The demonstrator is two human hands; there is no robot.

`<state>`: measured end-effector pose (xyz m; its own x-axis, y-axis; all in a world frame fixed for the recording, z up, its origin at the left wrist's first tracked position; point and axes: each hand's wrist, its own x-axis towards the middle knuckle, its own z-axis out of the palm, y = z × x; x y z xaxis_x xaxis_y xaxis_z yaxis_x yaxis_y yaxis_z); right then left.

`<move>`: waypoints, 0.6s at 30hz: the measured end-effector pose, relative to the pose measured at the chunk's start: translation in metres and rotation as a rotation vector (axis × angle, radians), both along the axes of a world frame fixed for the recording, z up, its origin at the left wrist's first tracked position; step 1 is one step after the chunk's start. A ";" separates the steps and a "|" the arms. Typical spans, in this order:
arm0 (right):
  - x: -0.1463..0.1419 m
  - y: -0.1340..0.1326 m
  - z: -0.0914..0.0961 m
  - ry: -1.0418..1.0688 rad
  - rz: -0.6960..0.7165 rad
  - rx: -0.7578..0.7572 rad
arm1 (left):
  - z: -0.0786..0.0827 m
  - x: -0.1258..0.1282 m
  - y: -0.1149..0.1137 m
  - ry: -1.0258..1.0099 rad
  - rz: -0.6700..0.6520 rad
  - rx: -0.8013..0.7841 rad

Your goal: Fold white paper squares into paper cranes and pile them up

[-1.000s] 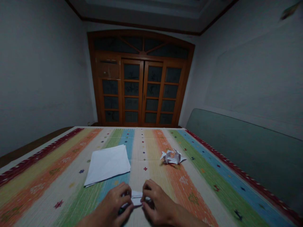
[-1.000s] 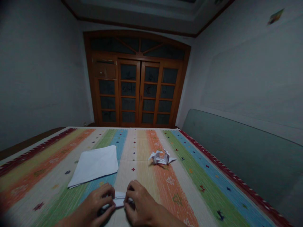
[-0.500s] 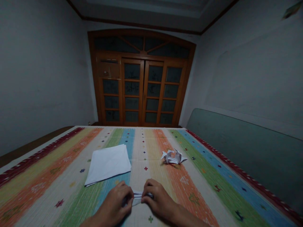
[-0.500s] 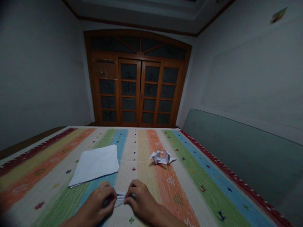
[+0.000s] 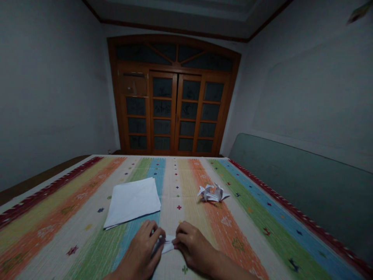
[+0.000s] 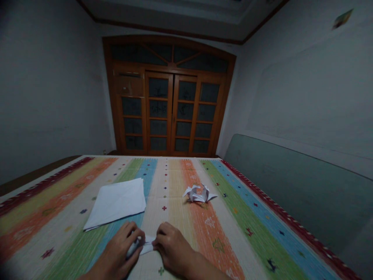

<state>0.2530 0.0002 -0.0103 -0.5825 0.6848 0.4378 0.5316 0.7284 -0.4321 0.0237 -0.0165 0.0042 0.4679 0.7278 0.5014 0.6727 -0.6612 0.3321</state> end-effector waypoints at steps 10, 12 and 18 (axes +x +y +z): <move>0.001 -0.003 0.005 -0.106 0.065 0.126 | 0.002 -0.004 0.004 0.027 -0.065 0.062; 0.001 -0.004 0.006 -0.114 0.067 0.138 | 0.001 -0.004 0.002 0.066 -0.078 0.145; 0.003 -0.007 0.016 -0.173 0.096 0.133 | -0.008 -0.005 0.000 0.133 -0.054 0.320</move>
